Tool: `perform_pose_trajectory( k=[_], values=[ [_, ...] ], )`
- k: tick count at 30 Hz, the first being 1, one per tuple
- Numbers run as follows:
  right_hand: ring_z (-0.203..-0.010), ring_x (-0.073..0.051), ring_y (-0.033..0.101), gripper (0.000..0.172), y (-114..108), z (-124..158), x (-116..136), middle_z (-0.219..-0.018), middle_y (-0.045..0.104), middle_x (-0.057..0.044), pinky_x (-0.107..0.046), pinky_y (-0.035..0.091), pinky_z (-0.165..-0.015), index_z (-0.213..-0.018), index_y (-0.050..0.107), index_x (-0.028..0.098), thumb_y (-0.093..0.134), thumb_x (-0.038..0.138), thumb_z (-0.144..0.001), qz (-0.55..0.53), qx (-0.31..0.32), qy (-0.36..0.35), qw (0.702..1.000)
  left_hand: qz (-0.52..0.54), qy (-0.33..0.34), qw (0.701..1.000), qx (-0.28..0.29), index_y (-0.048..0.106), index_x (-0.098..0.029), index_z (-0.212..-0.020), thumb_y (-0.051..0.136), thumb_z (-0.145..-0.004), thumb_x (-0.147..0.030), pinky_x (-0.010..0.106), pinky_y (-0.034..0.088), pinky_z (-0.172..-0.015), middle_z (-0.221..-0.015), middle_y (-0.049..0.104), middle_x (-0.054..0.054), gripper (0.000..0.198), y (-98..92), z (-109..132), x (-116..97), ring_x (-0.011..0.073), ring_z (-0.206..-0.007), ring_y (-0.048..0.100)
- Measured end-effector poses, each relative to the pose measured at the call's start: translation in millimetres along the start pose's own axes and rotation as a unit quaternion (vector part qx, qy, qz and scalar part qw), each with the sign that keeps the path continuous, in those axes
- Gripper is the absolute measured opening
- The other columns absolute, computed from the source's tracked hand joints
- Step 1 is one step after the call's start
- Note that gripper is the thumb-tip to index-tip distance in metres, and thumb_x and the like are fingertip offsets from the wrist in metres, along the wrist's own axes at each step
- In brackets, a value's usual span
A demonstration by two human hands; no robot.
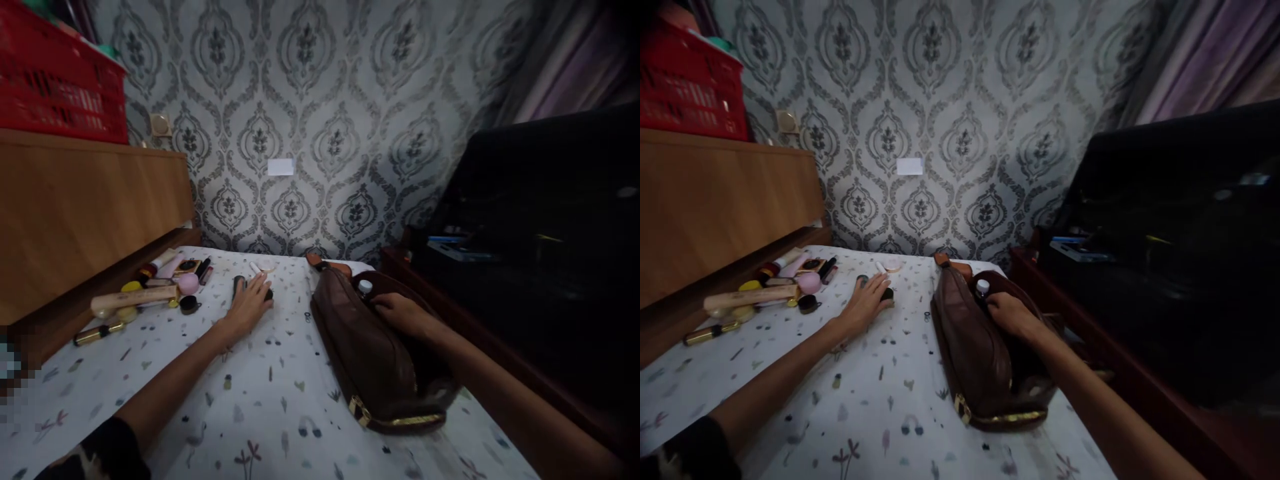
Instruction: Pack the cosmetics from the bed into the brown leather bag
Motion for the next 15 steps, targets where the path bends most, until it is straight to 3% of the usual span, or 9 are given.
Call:
perform_pose_trajectory(
  k=[5, 8, 11, 15],
  values=[
    [-0.097, -0.025, 0.068, 0.036, -17, 35, 37, -0.108, 0.073, -0.012, -0.035, 0.051, -0.089, -0.115, 0.069, 0.018, 0.044, 0.023, -0.088, -0.040, -0.200, -0.077, 0.976, 0.011, -0.076, 0.996, 0.048, 0.039, -0.017, -0.145, 0.041, -0.099, -0.039, 0.062, 0.028, -0.113, -0.157, 0.034, 0.018, 0.051, 10.1, 22, 40, 0.0300, -0.147, 0.028],
    [-0.099, -0.023, 0.067, 0.030, -4, 67, 77, -0.109, 0.071, -0.010, -0.034, 0.052, -0.090, -0.107, 0.068, 0.021, 0.045, 0.028, -0.090, -0.106, -0.267, -0.193, 0.938, 0.022, -0.088, 0.994, 0.055, 0.042, -0.020, -0.144, 0.040, -0.100, -0.040, 0.058, 0.026, -0.116, -0.159, 0.030, 0.015, 0.049, 14.2, 33, 50, 0.0279, -0.150, 0.022],
    [-0.105, -0.022, 0.065, 0.028, 34, 84, 117, -0.111, 0.070, -0.009, -0.034, 0.051, -0.095, -0.105, 0.068, 0.023, 0.043, 0.025, -0.093, -0.163, -0.248, -0.296, 0.908, 0.033, -0.097, 0.994, 0.046, 0.043, -0.018, -0.144, 0.039, -0.100, -0.042, 0.054, 0.026, -0.117, -0.160, 0.028, 0.016, 0.049, 16.0, 39, 55, 0.0271, -0.150, 0.020],
    [-0.100, -0.022, 0.065, 0.031, 105, 75, 152, -0.107, 0.069, -0.010, -0.035, 0.054, -0.088, -0.108, 0.068, 0.021, 0.044, 0.014, -0.089, -0.171, -0.126, -0.342, 0.916, 0.047, -0.101, 0.993, 0.026, 0.040, -0.014, -0.145, 0.042, -0.100, -0.042, 0.051, 0.025, -0.119, -0.160, 0.026, 0.019, 0.054, 18.9, 43, 58, 0.0286, -0.150, 0.019]
  ],
)
Point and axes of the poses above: each hand's wrist, its own z-axis away from the middle knuckle, its own y-axis out of the palm, x = y × z, the point moved 2 cm from there along -z, towards the middle knuckle
